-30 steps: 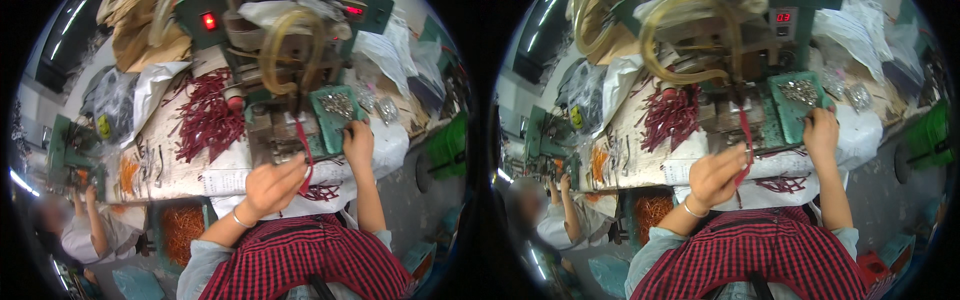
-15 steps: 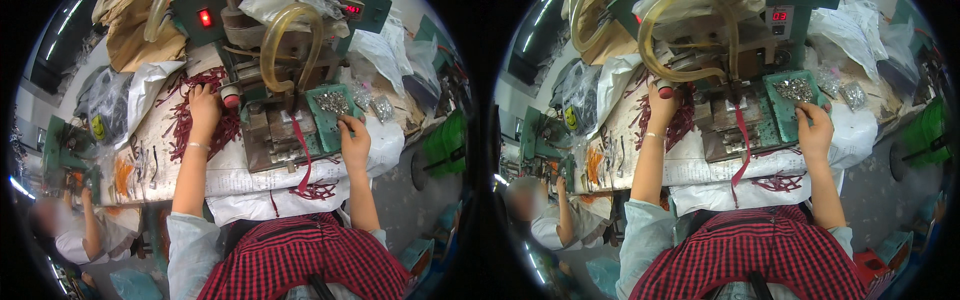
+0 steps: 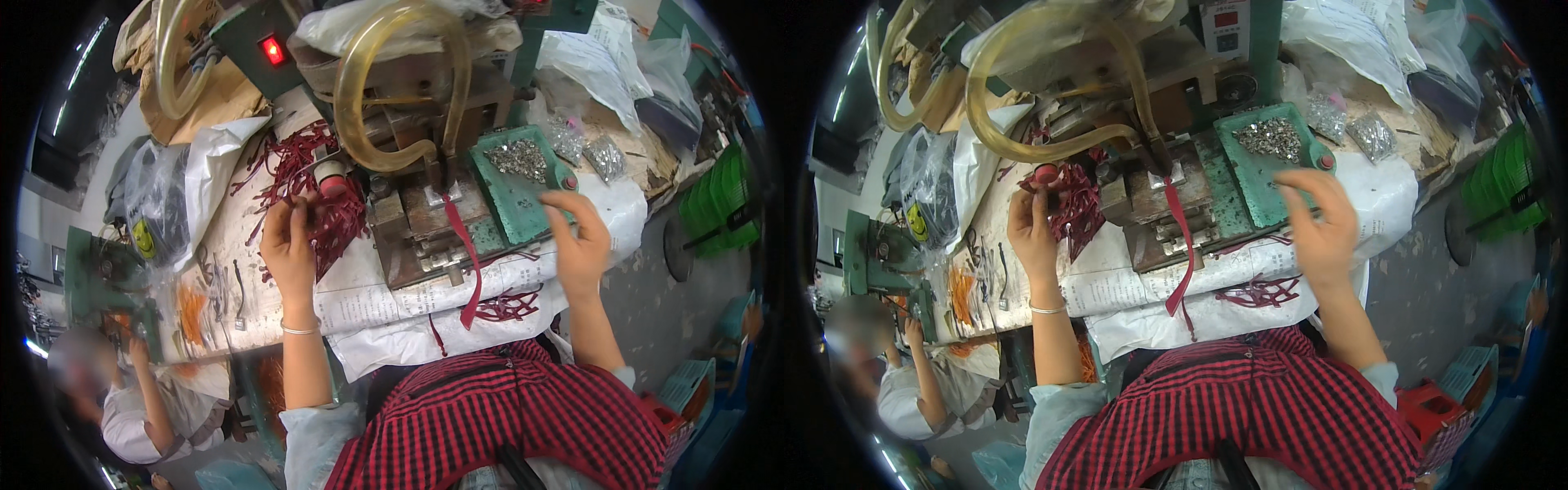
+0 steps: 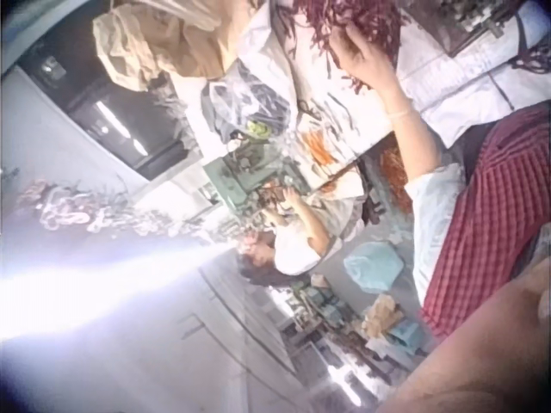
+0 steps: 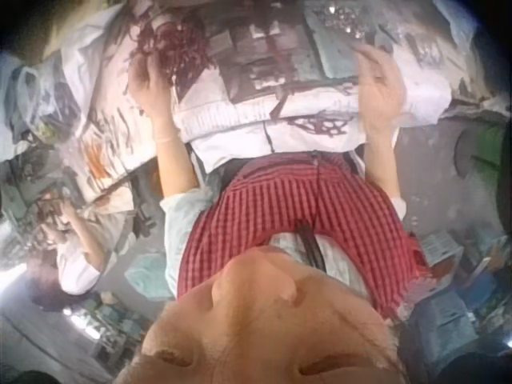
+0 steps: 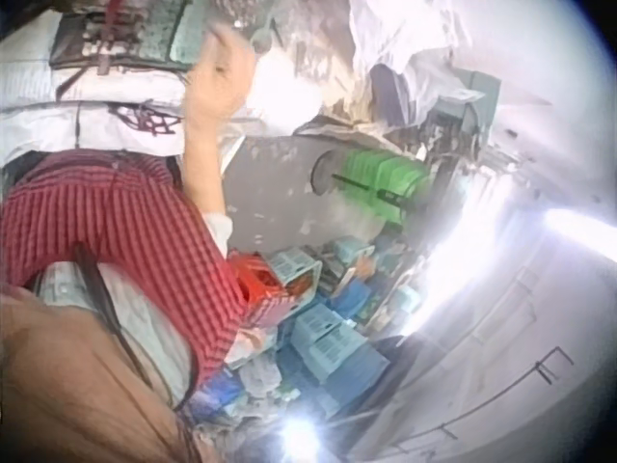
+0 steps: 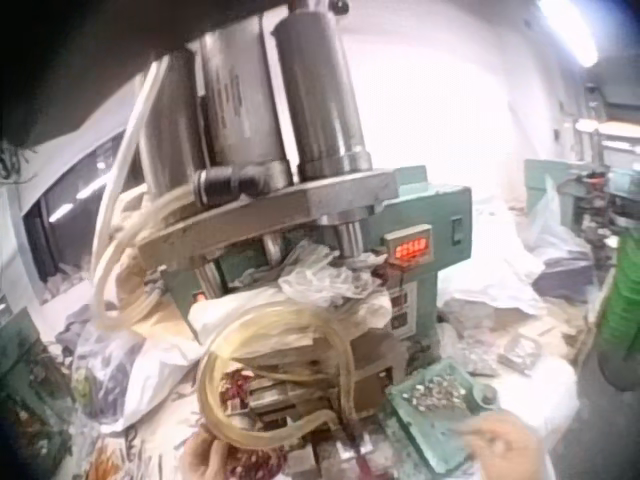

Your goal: The person repeatedly picks red cords and small metal pieces from the table, places them into a press machine, and operates the lever to attach the metal piece to the cord. The finished cords are placed in a pile on the table.

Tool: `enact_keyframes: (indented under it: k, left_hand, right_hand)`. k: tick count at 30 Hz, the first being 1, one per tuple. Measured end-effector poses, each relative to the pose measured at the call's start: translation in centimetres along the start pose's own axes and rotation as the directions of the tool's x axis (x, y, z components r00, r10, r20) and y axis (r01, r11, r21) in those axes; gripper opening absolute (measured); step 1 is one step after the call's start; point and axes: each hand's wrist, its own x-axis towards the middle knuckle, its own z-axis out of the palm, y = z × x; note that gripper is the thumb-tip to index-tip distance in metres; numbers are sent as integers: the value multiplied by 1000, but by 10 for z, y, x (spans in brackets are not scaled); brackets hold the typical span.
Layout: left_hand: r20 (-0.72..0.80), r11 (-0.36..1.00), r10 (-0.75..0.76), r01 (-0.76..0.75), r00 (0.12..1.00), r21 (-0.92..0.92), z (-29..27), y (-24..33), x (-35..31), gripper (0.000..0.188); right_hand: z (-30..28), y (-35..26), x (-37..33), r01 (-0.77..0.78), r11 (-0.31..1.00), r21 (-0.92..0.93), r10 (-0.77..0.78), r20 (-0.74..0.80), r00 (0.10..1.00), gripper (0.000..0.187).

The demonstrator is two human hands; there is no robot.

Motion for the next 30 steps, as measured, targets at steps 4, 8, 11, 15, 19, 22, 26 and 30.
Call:
enact_keyframes:
  k: [4,8,11,15,19,22,26,30]
  left_hand:
    - [-44,990,-138,137,990,-17,16,9,-6,16]
    - [-132,953,-297,286,946,-96,15,8,-29,14]
    - [-115,969,-185,162,976,-185,19,30,-29,12]
    - [-132,987,119,-132,984,-94,40,97,-26,6]
    - [116,788,613,-615,781,-21,57,96,-43,19]
    - [367,623,670,-758,645,193,84,97,-61,29]
    - [430,489,737,-851,521,191,110,82,-57,34]
    - [402,483,767,-863,500,151,113,80,-55,35]
  right_hand:
    - [56,-41,44,243,957,157,-262,114,958,14]
    - [84,-41,33,-15,948,319,-9,73,997,19]
    - [88,-42,25,-161,870,467,115,126,985,31]
    - [89,-52,28,-262,758,597,159,221,962,46]
    - [71,-78,25,-319,731,604,164,297,941,59]
    - [52,-87,19,-281,782,556,53,390,919,71]
    - [42,-42,47,-233,892,388,113,308,945,61]
    - [24,79,51,-184,973,143,199,-102,975,55]
